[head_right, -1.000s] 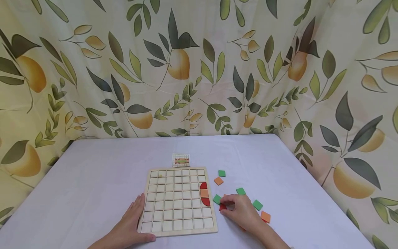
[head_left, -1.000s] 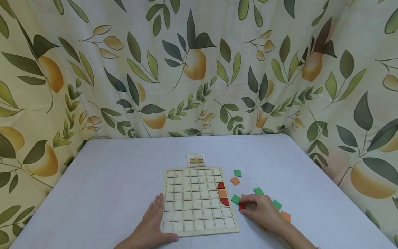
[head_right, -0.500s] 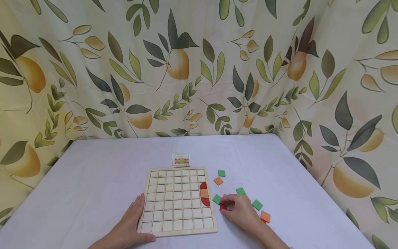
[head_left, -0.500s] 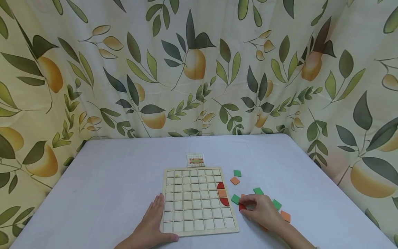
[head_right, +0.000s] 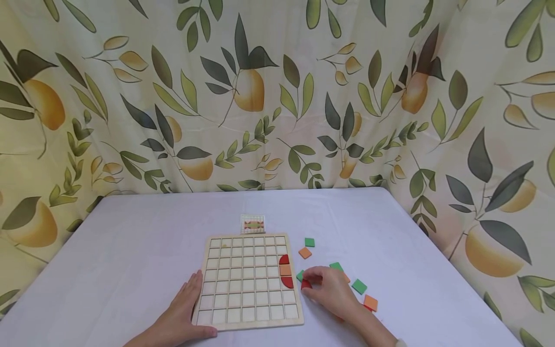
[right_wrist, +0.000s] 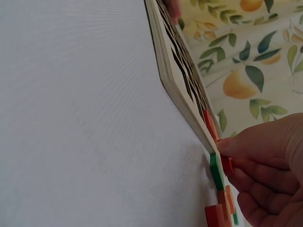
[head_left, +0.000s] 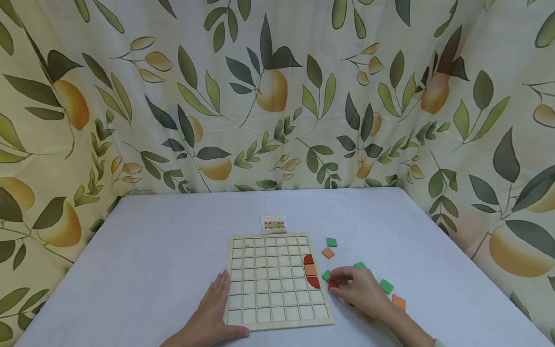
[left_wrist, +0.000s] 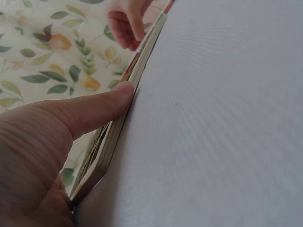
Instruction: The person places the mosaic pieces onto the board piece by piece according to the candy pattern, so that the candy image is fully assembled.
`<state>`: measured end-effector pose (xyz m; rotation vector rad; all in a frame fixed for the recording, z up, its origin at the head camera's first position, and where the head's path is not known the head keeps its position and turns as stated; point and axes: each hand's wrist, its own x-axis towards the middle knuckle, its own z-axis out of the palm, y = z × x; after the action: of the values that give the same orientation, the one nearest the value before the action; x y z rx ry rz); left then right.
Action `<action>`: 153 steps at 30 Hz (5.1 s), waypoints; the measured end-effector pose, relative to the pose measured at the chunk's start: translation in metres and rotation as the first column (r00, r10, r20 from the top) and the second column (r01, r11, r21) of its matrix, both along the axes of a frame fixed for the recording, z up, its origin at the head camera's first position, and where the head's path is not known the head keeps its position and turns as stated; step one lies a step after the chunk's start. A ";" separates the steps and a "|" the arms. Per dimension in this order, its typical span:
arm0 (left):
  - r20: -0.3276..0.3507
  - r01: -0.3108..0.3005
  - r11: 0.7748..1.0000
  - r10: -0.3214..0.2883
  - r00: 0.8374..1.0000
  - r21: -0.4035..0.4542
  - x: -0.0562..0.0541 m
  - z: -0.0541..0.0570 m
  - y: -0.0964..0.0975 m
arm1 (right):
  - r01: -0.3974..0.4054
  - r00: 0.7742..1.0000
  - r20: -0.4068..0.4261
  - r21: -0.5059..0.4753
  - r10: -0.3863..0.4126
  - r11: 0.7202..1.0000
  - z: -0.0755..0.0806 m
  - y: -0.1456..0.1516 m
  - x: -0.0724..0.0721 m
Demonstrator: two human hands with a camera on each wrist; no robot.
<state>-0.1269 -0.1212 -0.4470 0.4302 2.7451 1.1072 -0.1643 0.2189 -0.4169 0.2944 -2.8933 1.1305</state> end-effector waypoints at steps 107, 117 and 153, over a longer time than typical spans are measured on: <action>-0.031 0.017 1.000 -0.017 0.999 -0.010 0.000 -0.004 -0.001 | -0.243 0.970 -0.018 -0.035 0.243 0.969 -0.007 -0.061 -0.072; -0.018 0.014 1.000 -0.014 1.000 -0.005 0.001 -0.001 -0.001 | -0.230 0.973 0.002 -0.083 0.231 0.970 -0.005 -0.060 -0.073; -0.012 0.030 0.998 -0.029 0.999 0.052 0.000 -0.005 -0.002 | 0.044 0.999 -0.004 -0.061 -0.044 0.997 0.000 0.002 -0.098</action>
<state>-0.1271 -0.1235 -0.4521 0.4839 2.7156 1.1745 -0.2622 0.2206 -0.4169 0.2305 -2.8392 1.2061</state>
